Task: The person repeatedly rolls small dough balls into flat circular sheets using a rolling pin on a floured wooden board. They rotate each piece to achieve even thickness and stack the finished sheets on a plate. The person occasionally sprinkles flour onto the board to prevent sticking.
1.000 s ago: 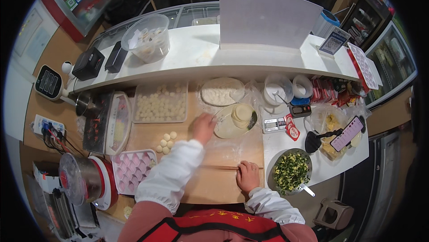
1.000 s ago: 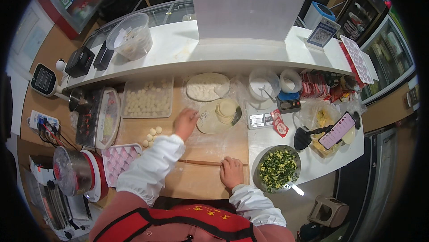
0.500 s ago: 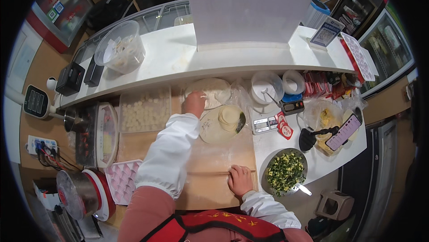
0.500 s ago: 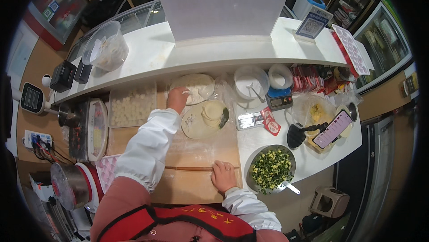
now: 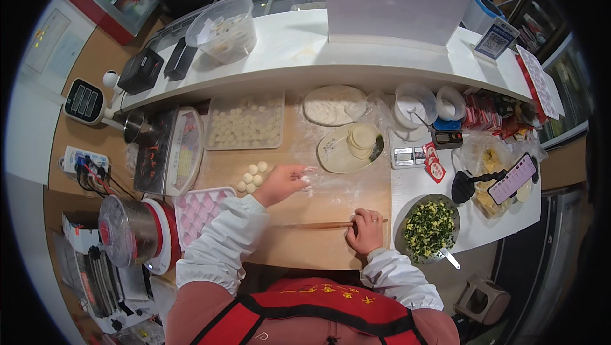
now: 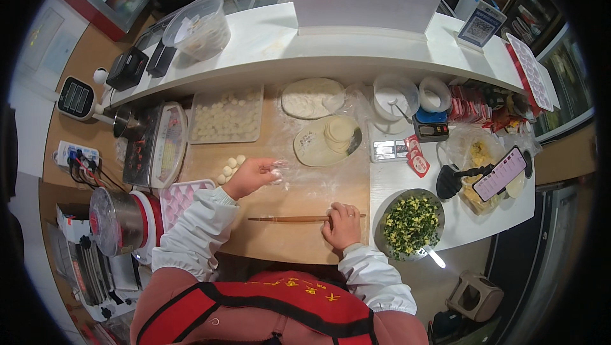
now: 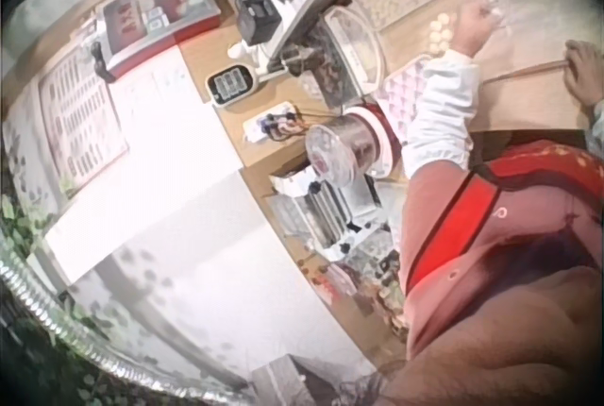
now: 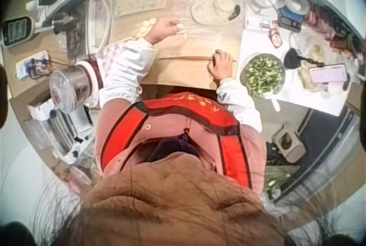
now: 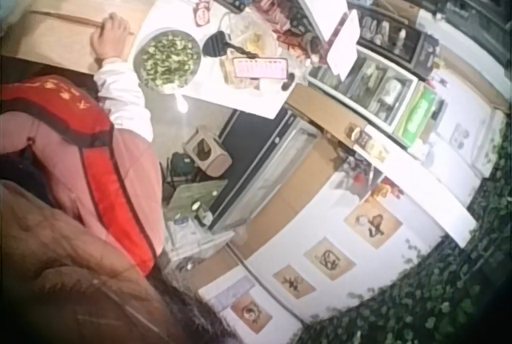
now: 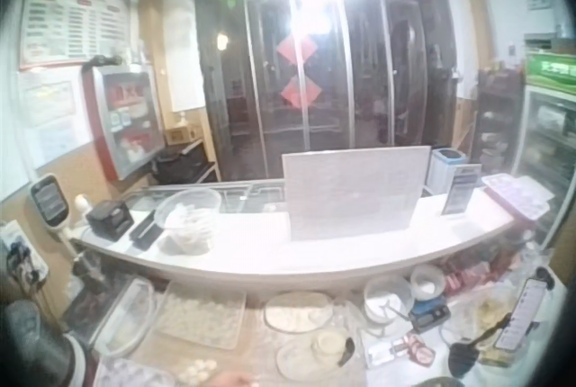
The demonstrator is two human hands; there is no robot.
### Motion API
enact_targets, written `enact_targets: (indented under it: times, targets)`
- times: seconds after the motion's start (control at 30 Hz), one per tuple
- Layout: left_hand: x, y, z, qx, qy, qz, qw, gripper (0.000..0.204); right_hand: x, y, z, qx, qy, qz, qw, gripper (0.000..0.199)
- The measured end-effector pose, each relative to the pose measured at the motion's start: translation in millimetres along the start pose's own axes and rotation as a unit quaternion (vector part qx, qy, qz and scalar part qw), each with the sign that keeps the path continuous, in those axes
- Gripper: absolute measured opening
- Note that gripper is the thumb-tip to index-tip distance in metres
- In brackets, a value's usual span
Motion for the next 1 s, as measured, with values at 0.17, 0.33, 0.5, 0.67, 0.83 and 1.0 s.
enact_targets:
  times: [0.17, 0.33, 0.5, 0.67, 0.83, 1.0]
  targets:
    - [38, -27, -17, 0.007, -0.045, 0.126, 0.991, 0.041, 0, -3, -2, -0.001, 0.017, 0.006, 1.0, 0.025]
    - [75, -84, -38, -0.047, -0.157, 0.488, 0.857, 0.037, 3, -4, -6, 0.018, 0.043, 0.013, 0.999, 0.025]
    - [102, -77, -79, -0.007, -0.122, 0.373, 0.92, 0.035, 7, -3, -14, 0.024, 0.05, 0.018, 0.998, 0.026]
    - [111, -19, -90, -0.382, -0.039, 0.41, 0.827, 0.026, 9, -3, -15, 0.019, 0.056, 0.011, 0.998, 0.025]
    - [118, -35, -86, -0.294, -0.052, 0.405, 0.864, 0.017, 7, -4, -15, 0.035, 0.053, 0.01, 0.998, 0.023]
    - [119, -67, -86, -0.204, -0.014, 0.364, 0.909, 0.014, 5, -3, -17, 0.033, 0.056, -0.007, 0.998, 0.025]
Point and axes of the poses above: each hand's wrist, its own z-axis towards the middle knuckle, its own y-axis out of the back of the hand, x = y × z, the point moved 2 cm from there along z, towards the middle knuckle, and after that the axes turned 11 degrees about z, right-handed, at the moved point
